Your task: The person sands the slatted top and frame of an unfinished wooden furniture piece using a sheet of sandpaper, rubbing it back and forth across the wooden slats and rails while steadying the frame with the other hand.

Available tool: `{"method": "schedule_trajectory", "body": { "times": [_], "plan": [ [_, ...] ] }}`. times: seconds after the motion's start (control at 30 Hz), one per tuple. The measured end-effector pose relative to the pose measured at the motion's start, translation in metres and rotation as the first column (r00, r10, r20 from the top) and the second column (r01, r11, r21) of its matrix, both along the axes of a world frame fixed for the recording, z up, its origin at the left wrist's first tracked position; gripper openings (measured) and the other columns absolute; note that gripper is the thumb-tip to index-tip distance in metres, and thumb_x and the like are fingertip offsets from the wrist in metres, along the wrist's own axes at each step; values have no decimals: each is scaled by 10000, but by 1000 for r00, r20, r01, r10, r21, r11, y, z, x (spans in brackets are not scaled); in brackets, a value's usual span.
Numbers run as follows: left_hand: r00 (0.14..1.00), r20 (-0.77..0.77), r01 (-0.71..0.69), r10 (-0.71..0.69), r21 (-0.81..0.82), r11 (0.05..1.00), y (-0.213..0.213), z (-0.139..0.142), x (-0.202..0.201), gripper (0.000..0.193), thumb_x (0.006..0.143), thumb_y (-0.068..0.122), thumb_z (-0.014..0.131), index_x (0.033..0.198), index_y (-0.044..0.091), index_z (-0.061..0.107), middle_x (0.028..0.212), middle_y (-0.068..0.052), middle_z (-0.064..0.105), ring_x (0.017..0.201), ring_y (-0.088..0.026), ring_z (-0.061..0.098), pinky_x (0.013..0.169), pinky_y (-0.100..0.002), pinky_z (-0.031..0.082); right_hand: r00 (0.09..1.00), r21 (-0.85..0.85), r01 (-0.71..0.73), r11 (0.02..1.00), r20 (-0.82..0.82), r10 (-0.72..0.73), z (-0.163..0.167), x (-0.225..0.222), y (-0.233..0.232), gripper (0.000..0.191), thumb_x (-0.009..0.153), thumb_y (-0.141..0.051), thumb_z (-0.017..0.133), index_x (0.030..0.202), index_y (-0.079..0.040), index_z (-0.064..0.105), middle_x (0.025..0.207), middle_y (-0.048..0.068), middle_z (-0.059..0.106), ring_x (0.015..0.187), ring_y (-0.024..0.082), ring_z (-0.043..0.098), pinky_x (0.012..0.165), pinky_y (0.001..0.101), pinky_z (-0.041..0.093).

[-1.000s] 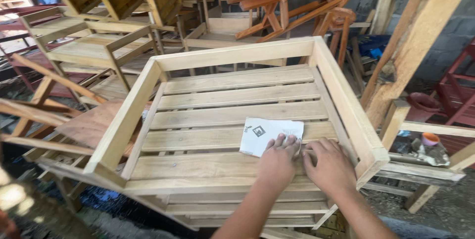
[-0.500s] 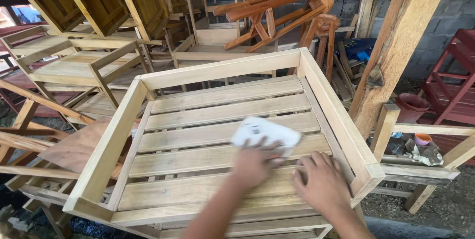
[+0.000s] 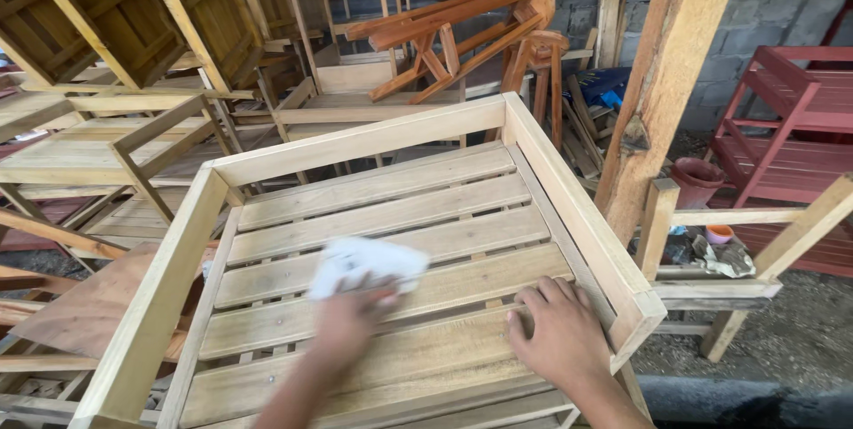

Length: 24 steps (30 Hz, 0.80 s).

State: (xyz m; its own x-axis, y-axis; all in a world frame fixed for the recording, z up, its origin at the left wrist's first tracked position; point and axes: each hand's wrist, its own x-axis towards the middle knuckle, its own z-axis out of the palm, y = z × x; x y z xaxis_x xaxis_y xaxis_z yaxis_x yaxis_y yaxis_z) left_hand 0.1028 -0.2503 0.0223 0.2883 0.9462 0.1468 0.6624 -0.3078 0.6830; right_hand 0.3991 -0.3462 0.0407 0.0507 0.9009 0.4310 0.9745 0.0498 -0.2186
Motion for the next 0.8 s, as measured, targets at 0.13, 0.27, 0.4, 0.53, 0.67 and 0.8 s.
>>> {"method": "schedule_trajectory", "body": {
  "times": [0.13,0.27,0.4,0.53,0.67,0.8],
  "plan": [
    [968,-199,206,-156,262,943,20,-15,133,393,1004,448,501,1299,275,697,1413,-125,592,1329,-364,531,1104,-493,389,999,39,-33,999,40,31,1,5,-1,387,808,-362,662,1089,-99,703,1078,105,643,1121,286,573,1017,454,410],
    [979,-102,193,-177,176,965,8,3,86,352,980,471,520,1182,312,761,1348,-71,696,1362,-287,576,1116,-459,423,997,-12,-63,998,-36,63,2,12,-2,325,835,-350,649,1055,-122,717,1066,78,653,1123,271,586,1049,446,409],
    [951,-292,-102,102,15,995,-21,40,-44,383,991,477,456,1262,416,721,1484,141,587,1458,-180,470,1208,-412,316,995,-49,-84,995,-59,81,5,10,-4,303,859,-349,633,1040,-118,710,1056,72,651,1120,255,590,1054,432,410],
    [823,-548,-109,146,100,989,-19,32,-51,413,1031,430,372,1355,494,620,1602,181,392,1468,-204,373,1235,-426,265,999,-15,-43,999,-19,42,5,2,-3,321,852,-366,633,1060,-132,703,1058,72,640,1125,251,574,1067,442,386],
    [902,-431,79,22,215,973,7,7,47,442,1013,490,398,1400,383,583,1575,202,425,1534,-154,276,1253,-485,165,997,16,-68,998,-26,69,4,4,-2,331,849,-363,633,1061,-118,699,1058,80,640,1118,264,572,1044,450,394],
    [801,-593,150,-79,71,986,17,24,31,439,1005,527,354,1367,470,594,1626,229,300,1565,-134,156,1281,-489,98,991,31,-107,994,-73,109,3,10,-5,285,862,-339,620,1024,-119,702,1046,68,653,1099,266,587,1042,452,404]
  ]
}}
